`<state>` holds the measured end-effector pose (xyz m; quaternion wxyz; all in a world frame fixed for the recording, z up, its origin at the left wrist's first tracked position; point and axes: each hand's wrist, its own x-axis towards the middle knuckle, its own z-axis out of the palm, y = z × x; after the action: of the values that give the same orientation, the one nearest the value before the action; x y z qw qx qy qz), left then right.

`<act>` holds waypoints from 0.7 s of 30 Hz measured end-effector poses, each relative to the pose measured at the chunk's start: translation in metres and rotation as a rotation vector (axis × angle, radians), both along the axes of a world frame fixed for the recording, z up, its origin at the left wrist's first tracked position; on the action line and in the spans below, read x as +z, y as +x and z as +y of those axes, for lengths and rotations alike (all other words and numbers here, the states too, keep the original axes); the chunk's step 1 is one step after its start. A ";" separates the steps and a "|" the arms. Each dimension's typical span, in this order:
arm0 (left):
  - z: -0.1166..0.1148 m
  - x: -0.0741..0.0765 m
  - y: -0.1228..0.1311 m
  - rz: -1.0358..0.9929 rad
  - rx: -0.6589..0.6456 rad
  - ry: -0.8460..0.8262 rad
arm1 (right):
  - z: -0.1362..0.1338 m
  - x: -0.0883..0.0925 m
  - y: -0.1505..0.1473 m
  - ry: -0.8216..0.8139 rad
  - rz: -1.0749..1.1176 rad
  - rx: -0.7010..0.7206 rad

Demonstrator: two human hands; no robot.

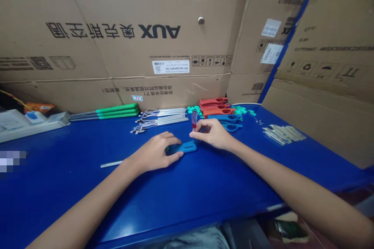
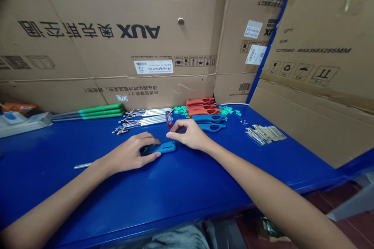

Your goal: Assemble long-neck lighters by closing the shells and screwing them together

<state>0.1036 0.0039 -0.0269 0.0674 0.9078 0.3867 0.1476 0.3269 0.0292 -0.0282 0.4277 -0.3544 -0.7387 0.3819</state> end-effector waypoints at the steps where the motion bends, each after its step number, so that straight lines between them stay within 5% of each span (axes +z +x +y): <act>1: 0.000 0.000 0.000 0.000 0.000 0.000 | -0.001 -0.001 -0.001 0.014 0.005 -0.017; 11: 0.000 0.000 -0.001 -0.004 -0.009 0.007 | -0.002 0.000 -0.001 -0.115 0.023 0.040; 21: 0.000 0.000 -0.001 -0.008 -0.015 0.008 | 0.001 0.003 0.003 -0.067 -0.053 0.105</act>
<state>0.1027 0.0038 -0.0272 0.0662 0.9103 0.3791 0.1526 0.3300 0.0307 -0.0249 0.3752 -0.3391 -0.7543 0.4186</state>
